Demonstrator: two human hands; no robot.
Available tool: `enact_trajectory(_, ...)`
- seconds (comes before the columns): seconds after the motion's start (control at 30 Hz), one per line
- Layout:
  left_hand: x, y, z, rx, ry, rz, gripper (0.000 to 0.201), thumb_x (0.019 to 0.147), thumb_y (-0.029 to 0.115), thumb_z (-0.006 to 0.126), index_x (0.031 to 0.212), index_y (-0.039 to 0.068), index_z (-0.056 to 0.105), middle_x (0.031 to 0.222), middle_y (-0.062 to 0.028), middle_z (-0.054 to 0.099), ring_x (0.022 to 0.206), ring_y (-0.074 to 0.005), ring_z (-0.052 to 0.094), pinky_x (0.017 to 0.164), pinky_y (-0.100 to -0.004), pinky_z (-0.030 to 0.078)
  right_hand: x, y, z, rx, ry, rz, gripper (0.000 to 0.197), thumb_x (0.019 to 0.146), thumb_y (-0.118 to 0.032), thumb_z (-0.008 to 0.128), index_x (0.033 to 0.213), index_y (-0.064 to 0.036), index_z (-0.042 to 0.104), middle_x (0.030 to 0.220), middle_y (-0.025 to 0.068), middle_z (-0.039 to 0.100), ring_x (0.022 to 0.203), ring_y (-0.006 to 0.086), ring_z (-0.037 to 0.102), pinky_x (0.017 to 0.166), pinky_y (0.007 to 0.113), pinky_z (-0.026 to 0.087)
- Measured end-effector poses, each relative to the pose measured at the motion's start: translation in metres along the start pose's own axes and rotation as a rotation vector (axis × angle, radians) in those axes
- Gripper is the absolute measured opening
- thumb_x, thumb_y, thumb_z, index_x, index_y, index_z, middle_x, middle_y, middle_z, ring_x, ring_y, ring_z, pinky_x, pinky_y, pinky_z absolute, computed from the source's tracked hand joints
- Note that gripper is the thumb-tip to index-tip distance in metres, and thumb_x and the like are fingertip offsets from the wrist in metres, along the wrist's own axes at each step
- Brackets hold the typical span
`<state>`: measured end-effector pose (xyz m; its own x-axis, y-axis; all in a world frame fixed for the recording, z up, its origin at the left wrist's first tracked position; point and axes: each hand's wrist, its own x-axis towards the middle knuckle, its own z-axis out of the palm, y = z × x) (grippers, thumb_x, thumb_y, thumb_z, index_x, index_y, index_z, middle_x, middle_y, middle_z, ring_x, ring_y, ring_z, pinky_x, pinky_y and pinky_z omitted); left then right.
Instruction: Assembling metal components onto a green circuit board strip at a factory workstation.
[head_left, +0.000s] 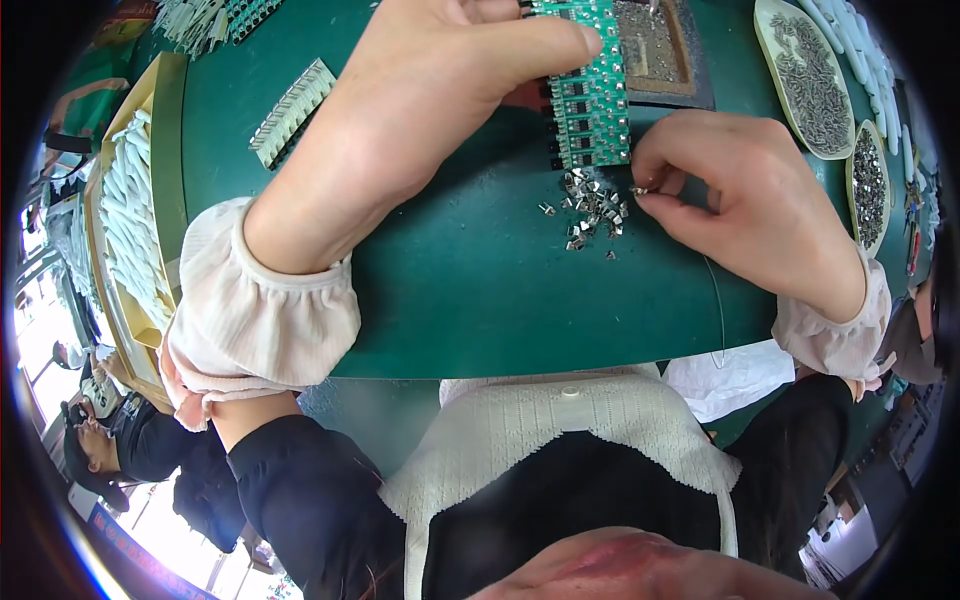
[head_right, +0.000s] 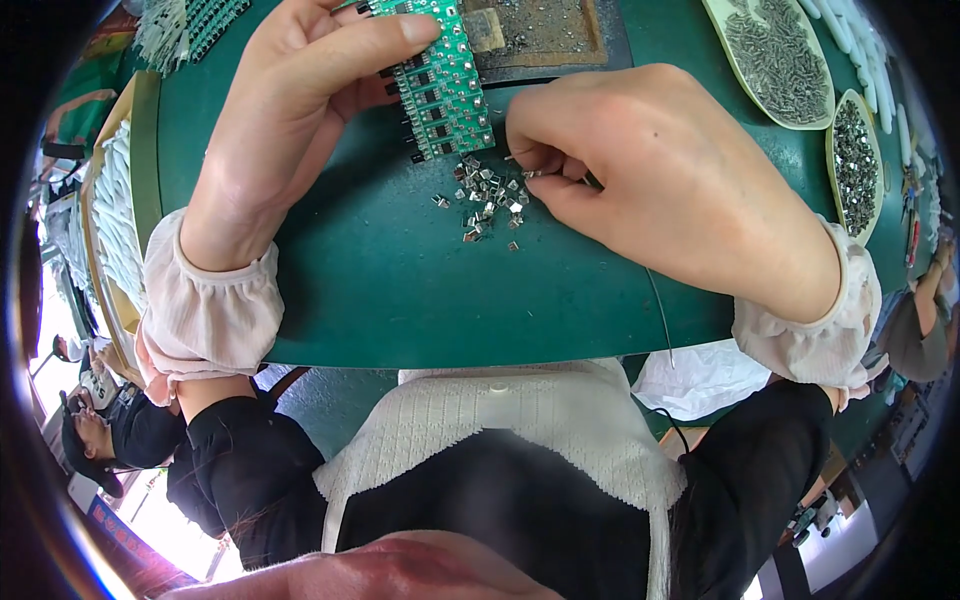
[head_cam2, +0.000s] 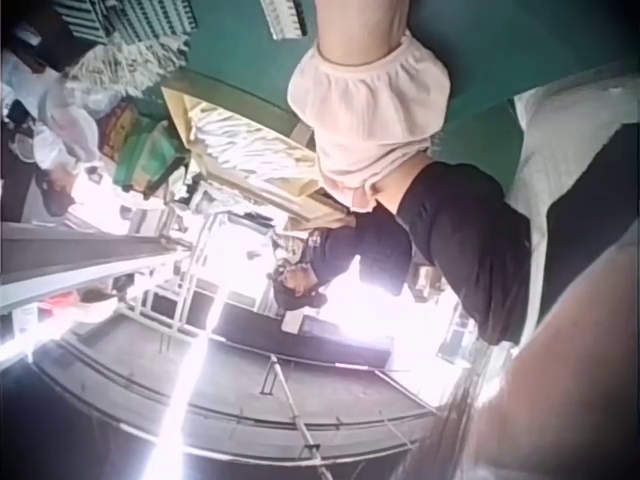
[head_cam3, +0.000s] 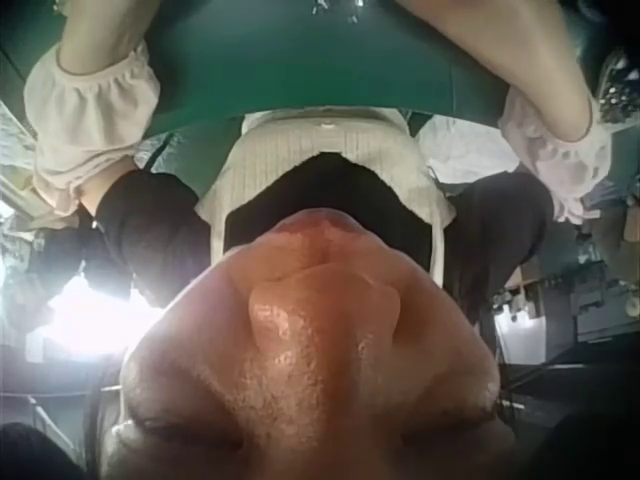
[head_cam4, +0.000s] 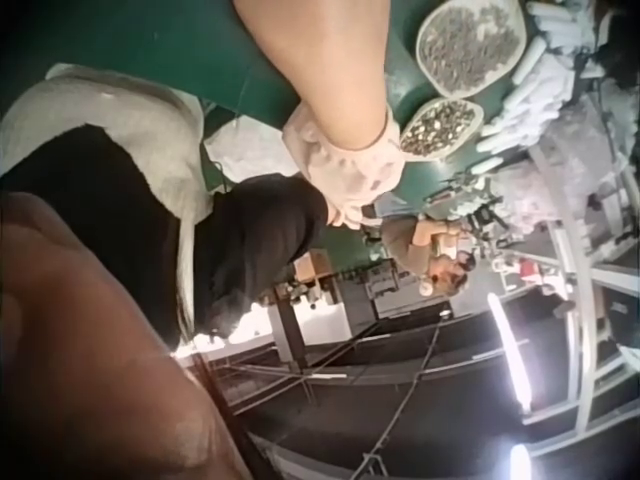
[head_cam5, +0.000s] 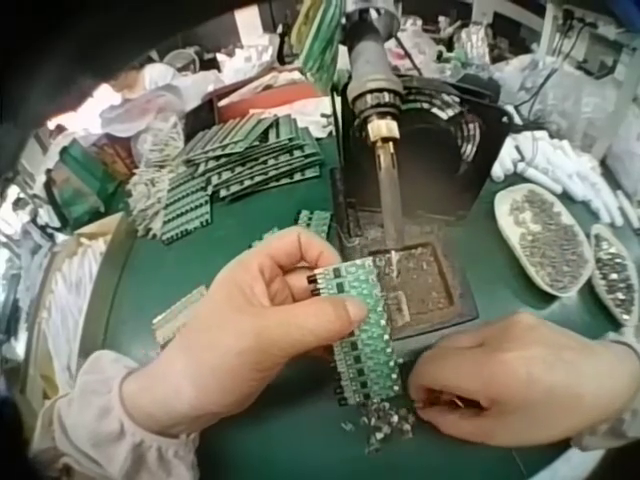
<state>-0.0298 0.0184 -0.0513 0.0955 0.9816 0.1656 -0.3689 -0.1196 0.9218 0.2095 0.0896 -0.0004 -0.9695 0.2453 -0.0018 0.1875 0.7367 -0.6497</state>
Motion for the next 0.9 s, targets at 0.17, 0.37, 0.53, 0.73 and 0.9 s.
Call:
enact_trajectory(0.17, 0.001, 0.0, 0.005, 0.036, -0.307, 0.311, 0.019, 0.096, 0.004, 0.07, 0.107, 0.005, 0.056, 0.093, -0.001, 0.068, 0.078, -0.0059, 0.062, 0.069, -0.0215, 0.049, -0.003, -0.001, -0.003, 0.046, 0.019, 0.05, 0.015, 0.081, 0.004, 0.073, 0.094, 0.0008, 0.067, 0.086, 0.0104, 0.067, 0.072, 0.021, 0.068, 0.055, 0.03, 0.05)
enact_trajectory(0.37, -0.011, 0.022, 0.025, 0.005, 0.299, -0.409, 0.014, 0.098, 0.006, 0.07, 0.107, 0.004, 0.059, 0.092, -0.0006, 0.068, 0.078, -0.0044, 0.061, 0.069, -0.0197, 0.049, -0.003, -0.001, -0.016, 0.038, 0.109, -0.005, 0.015, 0.083, 0.005, 0.073, 0.096, -0.002, 0.069, 0.088, 0.0041, 0.068, 0.071, 0.0096, 0.064, 0.055, 0.023, 0.046)
enact_trajectory(0.53, -0.013, 0.021, 0.031, 0.07, 0.231, -0.451, 0.017, 0.097, 0.004, 0.071, 0.113, 0.002, 0.063, 0.093, -0.0002, 0.07, 0.078, -0.0042, 0.064, 0.069, -0.0171, 0.05, -0.003, -0.002, -0.012, 0.234, 0.285, 0.256, 0.014, 0.089, 0.004, 0.073, 0.101, -0.0037, 0.071, 0.094, -0.0033, 0.067, 0.079, 0.002, 0.062, 0.058, 0.016, 0.044)
enact_trajectory(0.73, -0.011, 0.031, 0.032, 0.088, 0.292, -0.56, 0.019, 0.097, 0.005, 0.071, 0.114, 0.002, 0.063, 0.091, 0.0002, 0.07, 0.078, -0.0038, 0.064, 0.069, -0.0175, 0.051, -0.001, 0.002, -0.006, 0.187, 0.365, 0.132, 0.017, 0.088, 0.005, 0.073, 0.103, -0.0024, 0.071, 0.099, -0.0001, 0.067, 0.083, 0.0039, 0.061, 0.06, 0.017, 0.043)
enact_trajectory(0.9, -0.011, 0.029, 0.032, 0.024, 0.269, -0.565, 0.018, 0.097, 0.007, 0.072, 0.112, 0.003, 0.062, 0.09, 0.0006, 0.07, 0.075, -0.0037, 0.063, 0.067, -0.0174, 0.05, 0.002, 0.008, -0.009, 0.076, 0.346, -0.022, 0.019, 0.087, 0.007, 0.073, 0.103, -0.0024, 0.071, 0.097, 0.0015, 0.064, 0.079, 0.0059, 0.059, 0.061, 0.02, 0.043)
